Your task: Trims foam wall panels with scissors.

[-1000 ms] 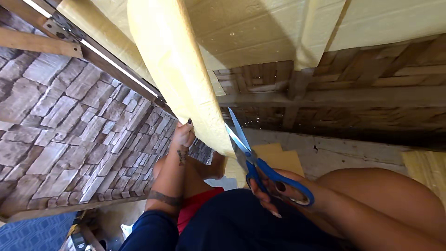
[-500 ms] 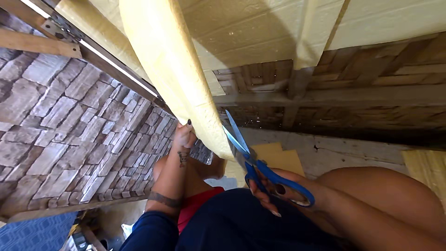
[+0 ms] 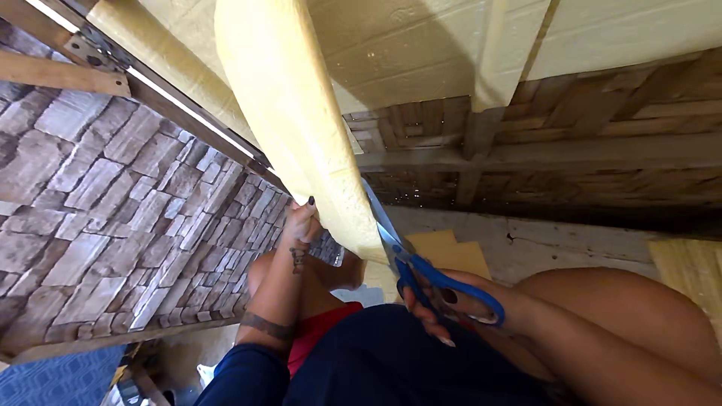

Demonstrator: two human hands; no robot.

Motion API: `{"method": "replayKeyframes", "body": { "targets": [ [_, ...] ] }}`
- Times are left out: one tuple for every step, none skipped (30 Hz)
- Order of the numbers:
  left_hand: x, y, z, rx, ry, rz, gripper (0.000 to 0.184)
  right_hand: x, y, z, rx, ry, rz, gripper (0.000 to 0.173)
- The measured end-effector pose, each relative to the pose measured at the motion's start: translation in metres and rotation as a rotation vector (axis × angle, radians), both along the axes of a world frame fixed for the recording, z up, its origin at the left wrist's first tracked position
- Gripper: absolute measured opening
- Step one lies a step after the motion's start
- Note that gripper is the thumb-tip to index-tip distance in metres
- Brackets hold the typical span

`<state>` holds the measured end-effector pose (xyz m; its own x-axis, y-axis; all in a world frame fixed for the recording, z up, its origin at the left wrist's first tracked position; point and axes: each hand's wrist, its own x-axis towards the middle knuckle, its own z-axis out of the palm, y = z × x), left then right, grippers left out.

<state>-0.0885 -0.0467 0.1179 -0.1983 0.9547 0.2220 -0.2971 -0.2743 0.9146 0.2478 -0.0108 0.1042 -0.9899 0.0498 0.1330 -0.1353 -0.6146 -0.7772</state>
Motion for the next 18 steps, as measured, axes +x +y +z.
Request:
{"method": "replayKeyframes", "body": {
  "targets": [
    [0.003, 0.0, -0.002, -0.005, 0.006, -0.009, 0.039, -0.001, 0.0, -0.002, -0.009, 0.02, -0.01, 0.057],
    [0.005, 0.0, -0.005, -0.01, 0.0, -0.013, 0.038, -0.003, -0.001, -0.004, -0.021, 0.04, -0.015, 0.057],
    [0.007, 0.0, -0.009, -0.019, -0.013, -0.021, 0.038, -0.005, -0.001, -0.006, -0.033, 0.055, -0.019, 0.056],
    [0.009, 0.001, -0.011, -0.028, -0.022, -0.025, 0.039, -0.006, -0.002, -0.008, -0.038, 0.068, -0.029, 0.056],
    [0.011, 0.001, -0.013, -0.036, -0.035, -0.026, 0.039, -0.007, -0.003, -0.009, -0.041, 0.079, -0.044, 0.057],
    [0.012, 0.001, -0.015, -0.04, -0.047, -0.029, 0.04, -0.007, -0.004, -0.01, -0.046, 0.09, -0.054, 0.057],
    [0.013, 0.001, -0.016, -0.04, -0.052, -0.031, 0.04, -0.007, -0.005, -0.01, -0.052, 0.095, -0.071, 0.057],
    [0.013, 0.002, -0.017, -0.04, -0.053, -0.028, 0.041, -0.008, -0.007, -0.01, -0.056, 0.093, -0.09, 0.057],
    [0.013, 0.002, -0.018, -0.043, -0.053, -0.021, 0.041, -0.008, -0.009, -0.009, -0.064, 0.083, -0.116, 0.056],
    [0.013, 0.003, -0.019, -0.042, -0.055, -0.019, 0.041, -0.008, -0.01, -0.007, -0.075, 0.073, -0.139, 0.055],
    [0.013, 0.003, -0.02, -0.038, -0.06, -0.021, 0.041, -0.007, -0.012, -0.006, -0.086, 0.067, -0.158, 0.054],
    [0.013, 0.004, -0.02, -0.033, -0.063, -0.026, 0.041, -0.007, -0.013, -0.006, -0.094, 0.064, -0.176, 0.054],
    [0.013, 0.004, -0.021, -0.029, -0.065, -0.031, 0.04, -0.007, -0.014, -0.005, -0.1, 0.067, -0.188, 0.053],
    [0.014, 0.005, -0.021, -0.03, -0.068, -0.027, 0.04, -0.007, -0.015, -0.005, -0.103, 0.071, -0.196, 0.053],
    [0.015, 0.006, -0.021, -0.031, -0.07, -0.019, 0.041, -0.007, -0.016, -0.005, -0.106, 0.073, -0.206, 0.053],
    [0.016, 0.006, -0.021, -0.036, -0.075, -0.005, 0.043, -0.007, -0.016, -0.005, -0.107, 0.071, -0.21, 0.052],
    [0.017, 0.007, -0.021, -0.037, -0.079, 0.006, 0.044, -0.007, -0.017, -0.004, -0.107, 0.066, -0.215, 0.052],
    [0.017, 0.008, -0.022, -0.034, -0.081, 0.011, 0.045, -0.007, -0.017, -0.004, -0.105, 0.06, -0.222, 0.052]
  ]
}}
